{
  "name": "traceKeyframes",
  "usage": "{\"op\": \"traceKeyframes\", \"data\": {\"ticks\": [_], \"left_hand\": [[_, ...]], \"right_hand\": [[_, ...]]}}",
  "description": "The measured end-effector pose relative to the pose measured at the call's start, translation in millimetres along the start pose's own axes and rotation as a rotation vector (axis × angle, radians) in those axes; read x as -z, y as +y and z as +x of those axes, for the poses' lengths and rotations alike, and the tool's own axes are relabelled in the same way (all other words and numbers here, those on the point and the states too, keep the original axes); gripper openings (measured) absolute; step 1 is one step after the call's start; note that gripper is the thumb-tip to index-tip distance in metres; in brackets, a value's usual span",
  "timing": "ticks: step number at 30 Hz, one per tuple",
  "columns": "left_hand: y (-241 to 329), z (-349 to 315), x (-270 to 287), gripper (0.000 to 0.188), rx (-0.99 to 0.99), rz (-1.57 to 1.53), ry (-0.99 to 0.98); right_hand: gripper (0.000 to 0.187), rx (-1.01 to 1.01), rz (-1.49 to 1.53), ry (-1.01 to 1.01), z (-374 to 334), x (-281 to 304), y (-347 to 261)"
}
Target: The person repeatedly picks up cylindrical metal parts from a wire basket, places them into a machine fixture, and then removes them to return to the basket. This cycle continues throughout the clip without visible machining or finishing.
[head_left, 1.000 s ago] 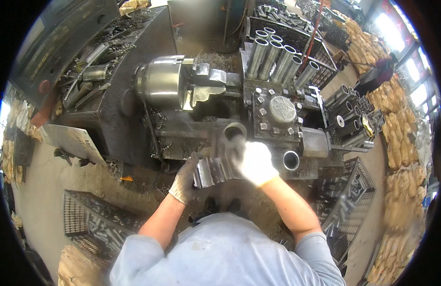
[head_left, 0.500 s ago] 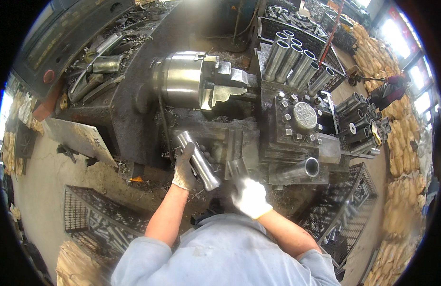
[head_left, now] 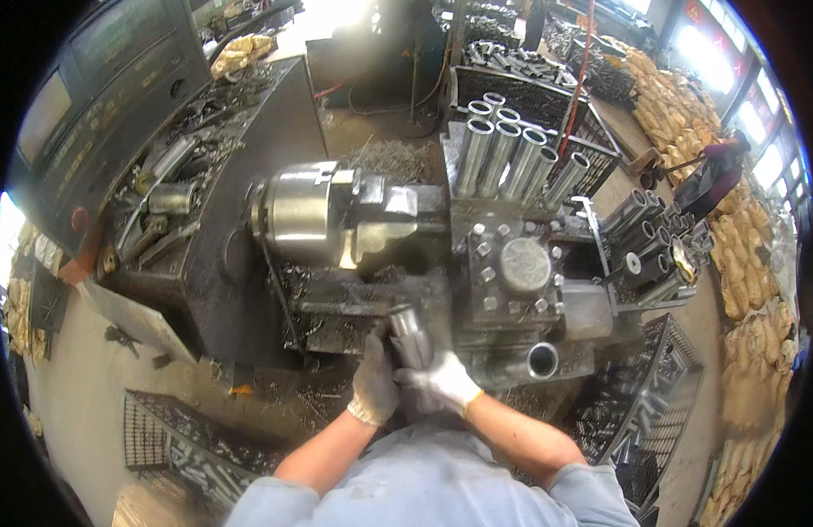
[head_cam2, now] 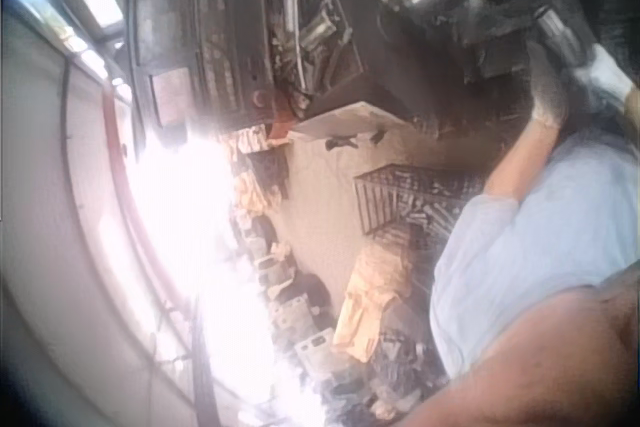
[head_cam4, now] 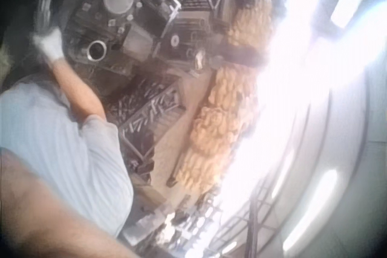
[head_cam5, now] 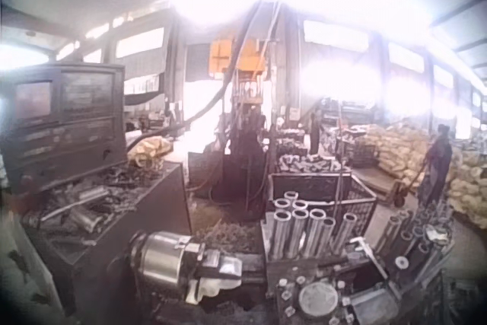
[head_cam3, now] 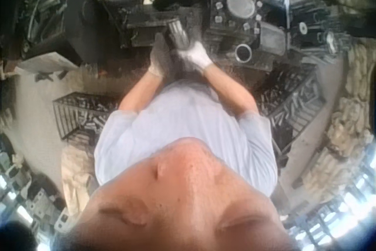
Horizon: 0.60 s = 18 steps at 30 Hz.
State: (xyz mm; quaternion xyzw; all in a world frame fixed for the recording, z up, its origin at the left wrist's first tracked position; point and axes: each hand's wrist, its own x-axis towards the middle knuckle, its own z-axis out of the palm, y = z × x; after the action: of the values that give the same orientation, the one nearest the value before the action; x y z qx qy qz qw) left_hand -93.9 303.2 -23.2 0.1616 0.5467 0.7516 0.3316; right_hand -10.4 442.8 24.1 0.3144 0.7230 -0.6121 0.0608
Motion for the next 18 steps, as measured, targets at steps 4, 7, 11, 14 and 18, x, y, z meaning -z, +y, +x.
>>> {"op": "traceKeyframes", "data": {"ticks": [4,7,11,14,18], "left_hand": [[23.0,39.5,-7.1,0.067,0.438,0.055,-0.117],[22.1,84.2,-6.3,0.065,0.398,0.916,-0.160],[10.2,88.3,14.0,0.043,-0.235,0.650,0.173],[2.0,52.9,52.0,0.028,-0.289,0.672,0.313],[-30.1,-20.9,115.8,0.037,0.118,0.668,0.526]], "right_hand": [[0.091,0.065,-0.080,-0.106,-53.6,30.8,-41.8],[0.088,0.607,-0.272,-0.232,-85.2,83.7,-94.5],[0.071,0.970,-0.720,-0.035,-31.4,155.6,-171.9],[0.057,0.866,-1.397,0.285,60.2,180.2,-197.2],[0.026,0.664,-1.804,0.093,161.7,188.8,-181.5]]}}
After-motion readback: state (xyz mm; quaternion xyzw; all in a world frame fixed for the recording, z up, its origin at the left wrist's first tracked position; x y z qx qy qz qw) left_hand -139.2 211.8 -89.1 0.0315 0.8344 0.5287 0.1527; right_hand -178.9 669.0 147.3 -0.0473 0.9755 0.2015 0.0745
